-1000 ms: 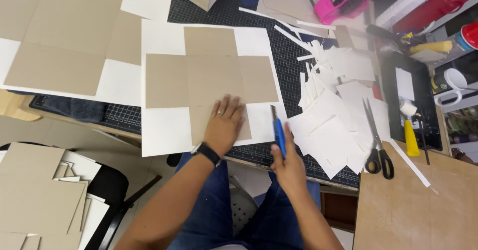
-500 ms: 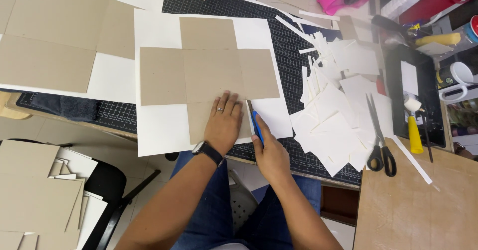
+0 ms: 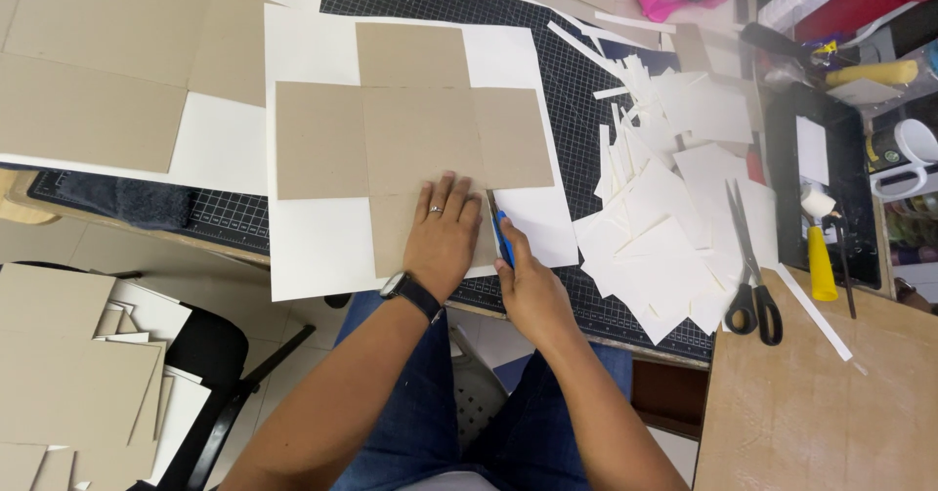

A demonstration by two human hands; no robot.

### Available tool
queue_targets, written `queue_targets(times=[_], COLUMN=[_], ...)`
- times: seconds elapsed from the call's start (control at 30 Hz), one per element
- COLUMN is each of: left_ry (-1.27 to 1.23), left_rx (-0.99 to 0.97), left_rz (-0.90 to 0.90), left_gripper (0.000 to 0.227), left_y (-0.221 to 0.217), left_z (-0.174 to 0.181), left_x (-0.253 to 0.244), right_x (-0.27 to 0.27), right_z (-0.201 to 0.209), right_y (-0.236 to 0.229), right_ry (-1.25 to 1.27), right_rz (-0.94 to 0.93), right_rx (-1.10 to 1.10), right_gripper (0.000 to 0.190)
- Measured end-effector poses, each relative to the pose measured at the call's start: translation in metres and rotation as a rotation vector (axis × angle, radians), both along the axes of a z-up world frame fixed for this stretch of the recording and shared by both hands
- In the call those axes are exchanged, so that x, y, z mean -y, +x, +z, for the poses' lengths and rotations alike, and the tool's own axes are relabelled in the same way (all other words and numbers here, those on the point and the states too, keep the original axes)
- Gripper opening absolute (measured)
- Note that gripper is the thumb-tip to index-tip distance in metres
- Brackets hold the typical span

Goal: Cutting cross-shaped templates from cardboard sheets using a utility knife and scissors

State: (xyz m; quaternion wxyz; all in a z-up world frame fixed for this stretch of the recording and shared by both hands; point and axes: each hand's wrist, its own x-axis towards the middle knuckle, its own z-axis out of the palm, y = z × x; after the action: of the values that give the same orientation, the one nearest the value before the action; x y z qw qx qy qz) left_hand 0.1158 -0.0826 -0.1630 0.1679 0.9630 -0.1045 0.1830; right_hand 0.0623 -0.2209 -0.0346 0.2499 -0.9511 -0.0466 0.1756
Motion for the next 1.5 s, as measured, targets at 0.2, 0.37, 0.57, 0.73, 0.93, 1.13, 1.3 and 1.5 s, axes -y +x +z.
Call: queue_targets(times=[0.2, 0.37, 0.57, 0.73, 0.93, 1.13, 1.3, 1.5], left_ry=[-0.001, -0.008, 0.001, 0.0, 0.027, 0.026, -0.042, -0.041], left_rx=[-0.043, -0.06, -0.064, -0.089, -0.089, -0.135, 0.087, 0.121], left_rz=[-0.005, -0.013, -0.015, -0.02, 0.008, 0.01, -0.021, -0.008], left_gripper=[0.033, 0.033, 0.033, 0.033, 0.032, 0.032, 0.031, 0.032], left_y=[-0.001, -0.001, 0.0, -0.002, 0.0, -0.002, -0.002, -0.002], left_z=[0.005, 0.006, 0.002, 0.003, 0.004, 0.007, 0.001, 0.003], left_x=[-0.001, -0.001, 0.0, 0.001, 0.0, 0.001, -0.001, -0.001], right_x=[-0.003, 0.004, 0.011, 0.018, 0.026, 0.035, 0.043, 0.048], right_z=[0.022, 0.017, 0.015, 0.013, 0.015, 0.015, 0.003, 0.004], right_y=[0.0, -0.01, -0.028, -0.042, -0.052, -0.066, -0.078, -0.095], right_ry=[0.046, 0.045, 0.061, 0.075, 0.05, 0.053, -0.049, -0.11], right_rz=[0.019, 0.038, 0.044, 0.05, 0.057, 0.064, 0.04, 0.005], right_rx=[-0.076, -0.079, -0.091, -0.107, -0.118, -0.124, -0.193, -0.243], right_gripper=[0.049, 0.049, 0.05, 0.051, 0.051, 0.052, 0.058, 0.061])
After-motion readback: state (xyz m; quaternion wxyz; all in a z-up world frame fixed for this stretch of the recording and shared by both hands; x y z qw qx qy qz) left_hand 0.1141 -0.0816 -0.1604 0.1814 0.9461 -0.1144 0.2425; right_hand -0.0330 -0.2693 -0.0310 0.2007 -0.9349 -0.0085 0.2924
